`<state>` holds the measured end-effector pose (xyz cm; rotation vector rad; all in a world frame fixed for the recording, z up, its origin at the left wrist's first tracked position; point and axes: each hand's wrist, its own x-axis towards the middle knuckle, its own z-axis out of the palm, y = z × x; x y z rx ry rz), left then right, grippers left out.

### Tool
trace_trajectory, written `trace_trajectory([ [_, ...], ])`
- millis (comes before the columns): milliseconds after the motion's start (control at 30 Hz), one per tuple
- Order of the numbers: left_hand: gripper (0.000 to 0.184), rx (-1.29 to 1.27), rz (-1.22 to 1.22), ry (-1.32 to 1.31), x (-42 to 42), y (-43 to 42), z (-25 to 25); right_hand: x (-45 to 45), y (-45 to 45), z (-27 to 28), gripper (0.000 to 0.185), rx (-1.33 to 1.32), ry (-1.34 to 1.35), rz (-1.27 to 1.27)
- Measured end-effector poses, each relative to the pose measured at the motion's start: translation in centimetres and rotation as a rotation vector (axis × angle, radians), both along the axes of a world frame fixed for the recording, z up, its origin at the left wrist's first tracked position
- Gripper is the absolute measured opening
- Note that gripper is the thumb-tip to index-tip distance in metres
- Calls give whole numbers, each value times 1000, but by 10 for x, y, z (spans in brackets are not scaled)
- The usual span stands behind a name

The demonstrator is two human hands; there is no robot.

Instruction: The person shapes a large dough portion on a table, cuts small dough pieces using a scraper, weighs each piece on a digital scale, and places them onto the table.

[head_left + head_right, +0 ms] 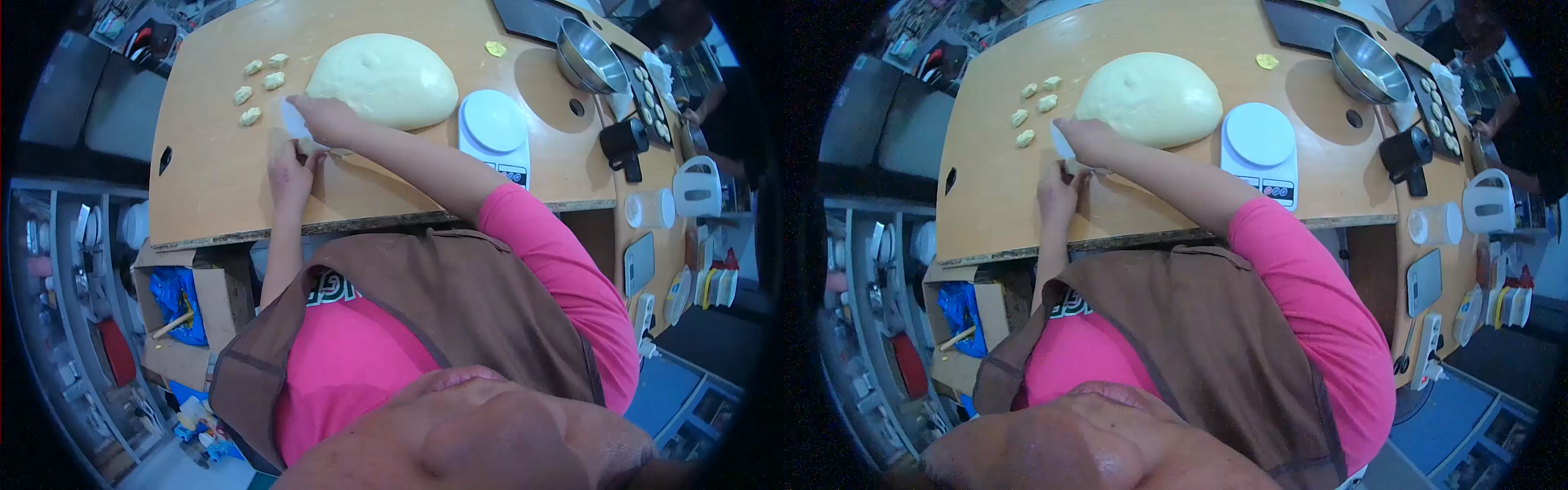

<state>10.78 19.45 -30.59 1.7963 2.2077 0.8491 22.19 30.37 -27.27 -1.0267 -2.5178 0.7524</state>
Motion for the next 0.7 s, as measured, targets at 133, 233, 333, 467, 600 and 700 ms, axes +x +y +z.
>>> trace_trajectory([
  [133,52,-60,82,-271,0,-18,7,26,-33,9,58,-137,-70,53],
  [233,54,-167,-64,-466,-4,-34,13,65,-64,2,59,-87,92,57],
  [333,56,-175,-294,-682,6,-28,12,129,-84,15,58,-150,271,-96],
  [467,54,22,-575,-628,73,19,37,225,-83,29,58,150,559,-582],
  [600,39,133,-937,-340,159,80,44,298,-84,35,58,203,845,-899],
  [700,34,-72,-1058,-394,215,120,30,322,-92,34,57,205,927,-958],
])
